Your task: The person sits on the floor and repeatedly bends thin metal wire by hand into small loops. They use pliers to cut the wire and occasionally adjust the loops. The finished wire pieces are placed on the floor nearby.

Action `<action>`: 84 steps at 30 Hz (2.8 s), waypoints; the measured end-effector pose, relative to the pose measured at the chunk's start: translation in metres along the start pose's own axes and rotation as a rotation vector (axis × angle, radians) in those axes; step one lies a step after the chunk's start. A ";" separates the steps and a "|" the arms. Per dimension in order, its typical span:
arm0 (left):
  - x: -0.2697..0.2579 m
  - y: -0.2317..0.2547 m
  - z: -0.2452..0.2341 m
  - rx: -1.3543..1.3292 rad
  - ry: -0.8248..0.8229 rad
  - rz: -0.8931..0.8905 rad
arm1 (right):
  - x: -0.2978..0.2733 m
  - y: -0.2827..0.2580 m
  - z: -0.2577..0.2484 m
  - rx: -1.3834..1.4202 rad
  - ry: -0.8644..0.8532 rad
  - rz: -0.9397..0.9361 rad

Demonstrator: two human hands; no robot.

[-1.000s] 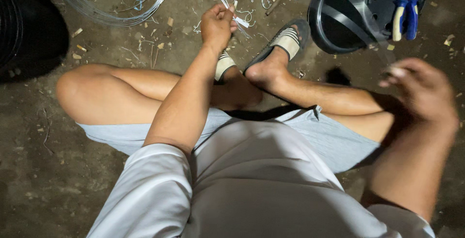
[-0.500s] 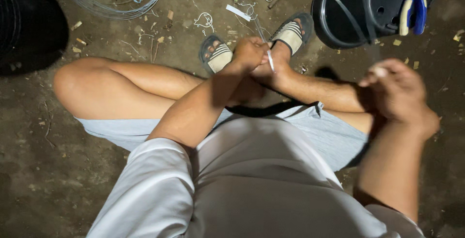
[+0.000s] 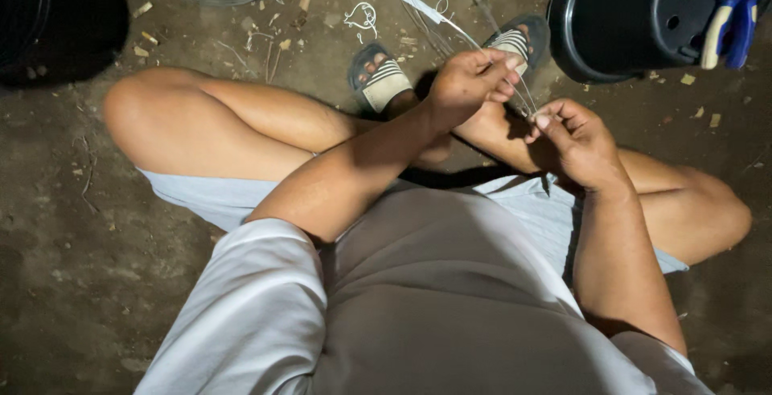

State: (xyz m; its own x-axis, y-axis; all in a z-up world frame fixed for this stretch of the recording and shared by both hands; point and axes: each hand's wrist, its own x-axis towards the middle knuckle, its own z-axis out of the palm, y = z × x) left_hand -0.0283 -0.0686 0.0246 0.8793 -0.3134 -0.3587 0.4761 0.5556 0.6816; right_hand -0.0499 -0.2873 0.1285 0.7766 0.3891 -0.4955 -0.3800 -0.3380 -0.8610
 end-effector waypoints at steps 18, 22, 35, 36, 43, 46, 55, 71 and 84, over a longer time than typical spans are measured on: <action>0.010 0.016 -0.026 -0.143 0.148 0.010 | 0.002 -0.004 0.011 -0.052 0.142 0.028; 0.010 0.014 -0.030 -0.200 0.170 -0.013 | -0.003 -0.004 0.006 -0.017 0.110 0.006; -0.003 0.028 -0.030 -0.128 0.094 -0.023 | 0.002 -0.007 0.008 0.045 0.012 0.091; -0.005 0.029 -0.028 -0.139 0.086 -0.015 | 0.004 -0.007 0.011 0.023 0.023 0.067; -0.018 0.052 -0.025 -0.167 0.020 -0.056 | 0.010 -0.016 0.022 0.099 0.030 0.069; -0.019 0.063 -0.008 -0.172 0.000 -0.154 | 0.016 -0.017 0.029 0.142 0.043 0.140; -0.017 0.053 -0.037 0.129 -0.290 -0.071 | 0.040 0.007 0.034 0.140 0.216 -0.037; 0.018 0.084 -0.279 1.238 0.737 -0.161 | 0.050 -0.001 0.020 0.202 0.254 0.000; 0.024 0.090 -0.232 1.452 0.810 -0.211 | 0.053 0.004 0.022 0.180 0.247 0.035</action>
State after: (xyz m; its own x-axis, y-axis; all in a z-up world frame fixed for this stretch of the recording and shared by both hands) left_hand 0.0391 0.1528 -0.0709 0.8064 0.4231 -0.4133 0.5781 -0.7113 0.3998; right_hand -0.0213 -0.2488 0.0957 0.8516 0.1522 -0.5016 -0.4747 -0.1822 -0.8611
